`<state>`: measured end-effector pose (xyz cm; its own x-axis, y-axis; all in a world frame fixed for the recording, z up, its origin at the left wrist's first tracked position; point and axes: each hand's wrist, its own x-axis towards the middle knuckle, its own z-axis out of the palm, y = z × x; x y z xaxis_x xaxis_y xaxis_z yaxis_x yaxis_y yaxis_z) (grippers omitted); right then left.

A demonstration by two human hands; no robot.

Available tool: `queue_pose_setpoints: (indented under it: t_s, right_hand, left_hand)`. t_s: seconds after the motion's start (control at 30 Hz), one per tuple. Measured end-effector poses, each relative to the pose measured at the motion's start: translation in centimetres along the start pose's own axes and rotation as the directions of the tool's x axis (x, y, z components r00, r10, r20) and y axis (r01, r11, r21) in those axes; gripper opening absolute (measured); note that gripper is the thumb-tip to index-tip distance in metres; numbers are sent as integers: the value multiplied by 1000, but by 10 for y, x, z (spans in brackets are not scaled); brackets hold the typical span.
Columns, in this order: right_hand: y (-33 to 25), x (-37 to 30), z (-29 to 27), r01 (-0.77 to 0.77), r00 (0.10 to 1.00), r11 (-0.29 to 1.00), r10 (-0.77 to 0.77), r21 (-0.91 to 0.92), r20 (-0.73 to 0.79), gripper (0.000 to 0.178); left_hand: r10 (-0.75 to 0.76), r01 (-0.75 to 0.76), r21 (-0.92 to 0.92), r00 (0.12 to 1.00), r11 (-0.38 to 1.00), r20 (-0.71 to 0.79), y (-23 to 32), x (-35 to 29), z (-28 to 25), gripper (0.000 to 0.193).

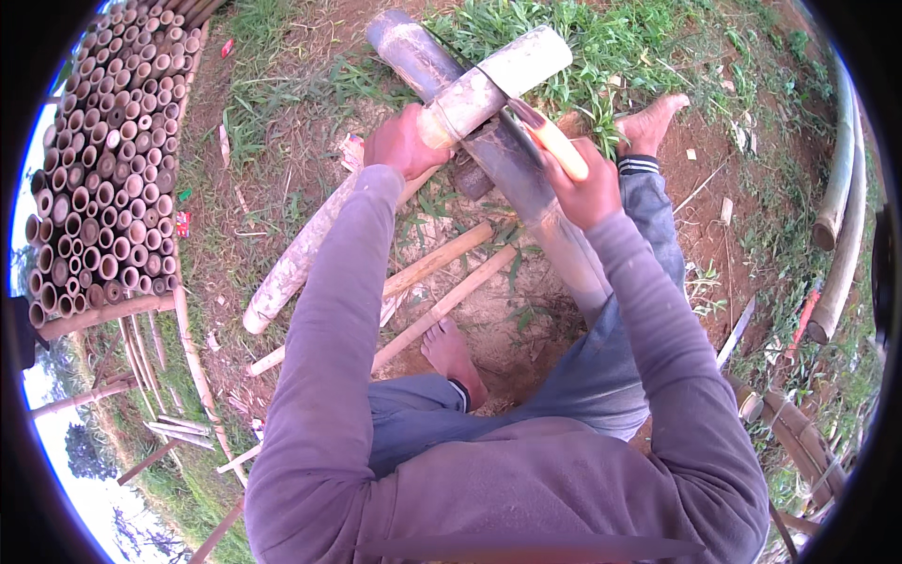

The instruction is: The person sits on the ground and uses a hand saw to cut a long bamboo pole into shorter sections. They repeatedly position the bamboo on a support, saw through it, and move the cut pieces aside.

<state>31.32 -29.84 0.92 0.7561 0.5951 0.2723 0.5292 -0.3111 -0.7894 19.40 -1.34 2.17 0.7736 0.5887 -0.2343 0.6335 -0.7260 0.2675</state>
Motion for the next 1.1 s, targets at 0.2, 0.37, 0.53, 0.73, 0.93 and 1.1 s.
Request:
queue_pose_setpoints:
  t_s: [0.2, 0.37, 0.53, 0.73, 0.93, 1.1]
  right_hand:
    - [-12, -27, -9, -124, 988, 992, 124, -3, 97, 34]
    - [13, -147, -78, 75, 997, 997, -75, -20, 0, 32]
    - [19, -20, 1, -65, 998, 996, 64, 59, 15, 34]
    - [-1, -78, -31, -18, 1000, 985, 21, 170, -13, 28]
    - [10, -82, -28, -6, 999, 995, 11, 96, -48, 33]
    - [-6, -34, -15, -101, 995, 987, 100, 128, 13, 30]
  left_hand:
    - [-46, 45, 24, 999, 999, 6, -10, -1, -1, 91]
    - [-35, 35, -39, 999, 999, 6, -12, 0, 2, 83]
    - [77, -71, -121, 996, 990, 42, -23, 23, 8, 85]
    - [141, -42, -436, 970, 899, 197, -65, 41, 16, 84]
    - [200, 7, -552, 928, 834, 314, -58, 50, 13, 83]
    - [211, 40, -605, 917, 795, 337, -51, 44, 11, 80]
